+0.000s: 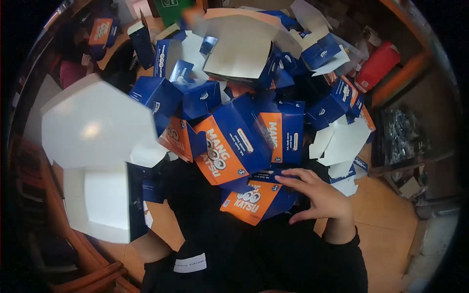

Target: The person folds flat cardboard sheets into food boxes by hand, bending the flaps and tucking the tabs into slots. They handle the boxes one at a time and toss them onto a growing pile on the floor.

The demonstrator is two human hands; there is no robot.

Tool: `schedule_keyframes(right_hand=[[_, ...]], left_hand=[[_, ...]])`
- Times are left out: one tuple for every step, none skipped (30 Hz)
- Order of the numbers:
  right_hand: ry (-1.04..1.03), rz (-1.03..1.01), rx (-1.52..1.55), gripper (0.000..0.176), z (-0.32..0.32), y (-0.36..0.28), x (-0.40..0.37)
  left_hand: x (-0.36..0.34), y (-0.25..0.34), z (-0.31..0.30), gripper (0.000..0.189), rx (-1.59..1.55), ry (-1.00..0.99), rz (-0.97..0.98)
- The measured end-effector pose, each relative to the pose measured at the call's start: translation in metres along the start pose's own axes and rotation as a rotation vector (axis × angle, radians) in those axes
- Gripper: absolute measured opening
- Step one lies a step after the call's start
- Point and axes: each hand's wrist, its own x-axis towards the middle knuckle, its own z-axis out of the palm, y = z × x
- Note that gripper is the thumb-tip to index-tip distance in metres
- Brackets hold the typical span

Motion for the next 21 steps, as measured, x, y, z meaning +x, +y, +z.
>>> schedule_keyframes(right_hand=[[0.014, 0.002, -0.034, 0.085, 0.006, 0.001, 0.000], [0.031, -0.001, -0.074, 0.085, 0.013, 0.003, 0.001], [0.049, -0.004, -0.108, 0.083, 0.023, 0.004, 0.004], [0.025, -0.028, -0.155, 0.080, 0.030, 0.004, 0.009], [0.000, -0.056, -0.202, 0.077, 0.037, 0.002, 0.014], [-0.025, -0.087, -0.248, 0.073, 0.042, 0.000, 0.020], [0.085, -0.122, -0.278, 0.064, 0.046, 0.000, 0.025], [0.117, -0.117, -0.274, 0.060, 0.047, 0.003, 0.027], [0.148, -0.118, -0.274, 0.057, 0.044, 0.007, 0.028], [0.176, -0.118, -0.272, 0.054, 0.040, 0.008, 0.032], [0.272, -0.110, -0.261, 0.046, 0.033, 0.005, 0.031], [0.276, -0.073, -0.220, 0.042, 0.021, 0.002, 0.028], [0.356, -0.084, -0.144, 0.040, 0.013, 0.004, 0.025], [0.434, -0.092, -0.063, 0.038, 0.006, 0.009, 0.019], [0.507, -0.136, -0.027, 0.035, -0.004, 0.010, 0.015], [0.585, -0.178, 0.007, 0.032, -0.012, 0.010, 0.009], [0.622, -0.181, 0.016, 0.028, -0.022, 0.011, 0.001], [0.661, -0.180, 0.025, 0.023, -0.031, 0.013, -0.007], [0.750, -0.196, 0.108, 0.020, -0.036, 0.017, -0.011], [0.841, -0.212, 0.189, 0.017, -0.040, 0.021, -0.014], [0.933, -0.231, 0.272, 0.015, -0.044, 0.027, -0.019]], left_hand=[[0.003, -0.003, -0.006, 0.089, 0.012, 0.082, 0.011], [0.003, -0.005, -0.011, 0.088, 0.032, 0.149, 0.029], [0.003, -0.008, -0.014, 0.086, 0.039, 0.204, 0.033], [0.003, -0.010, -0.016, 0.084, 0.047, 0.249, 0.036], [0.005, -0.011, -0.019, 0.082, 0.054, 0.286, 0.039], [0.006, -0.011, -0.020, 0.081, 0.060, 0.310, 0.034], [0.005, -0.012, -0.021, 0.079, 0.061, 0.329, 0.028], [0.003, -0.011, -0.021, 0.077, 0.060, 0.336, 0.025], [0.000, -0.010, -0.022, 0.076, 0.055, 0.346, 0.029], [-0.002, -0.009, -0.021, 0.074, 0.053, 0.351, 0.028], [-0.004, -0.009, -0.021, 0.072, 0.049, 0.362, 0.029], [-0.005, -0.007, -0.023, 0.070, 0.050, 0.373, 0.031], [-0.007, -0.007, -0.023, 0.069, 0.046, 0.375, 0.029], [-0.008, -0.006, -0.024, 0.067, 0.046, 0.385, 0.031], [-0.009, -0.006, -0.023, 0.065, 0.045, 0.386, 0.032], [-0.010, -0.006, -0.024, 0.064, 0.041, 0.392, 0.035], [-0.011, -0.006, -0.024, 0.062, 0.035, 0.393, 0.038], [-0.011, -0.007, -0.024, 0.061, 0.031, 0.390, 0.043], [-0.011, -0.010, -0.023, 0.059, 0.026, 0.388, 0.043], [-0.008, -0.012, -0.022, 0.057, 0.020, 0.380, 0.045], [-0.006, -0.014, -0.020, 0.056, 0.014, 0.370, 0.052]])
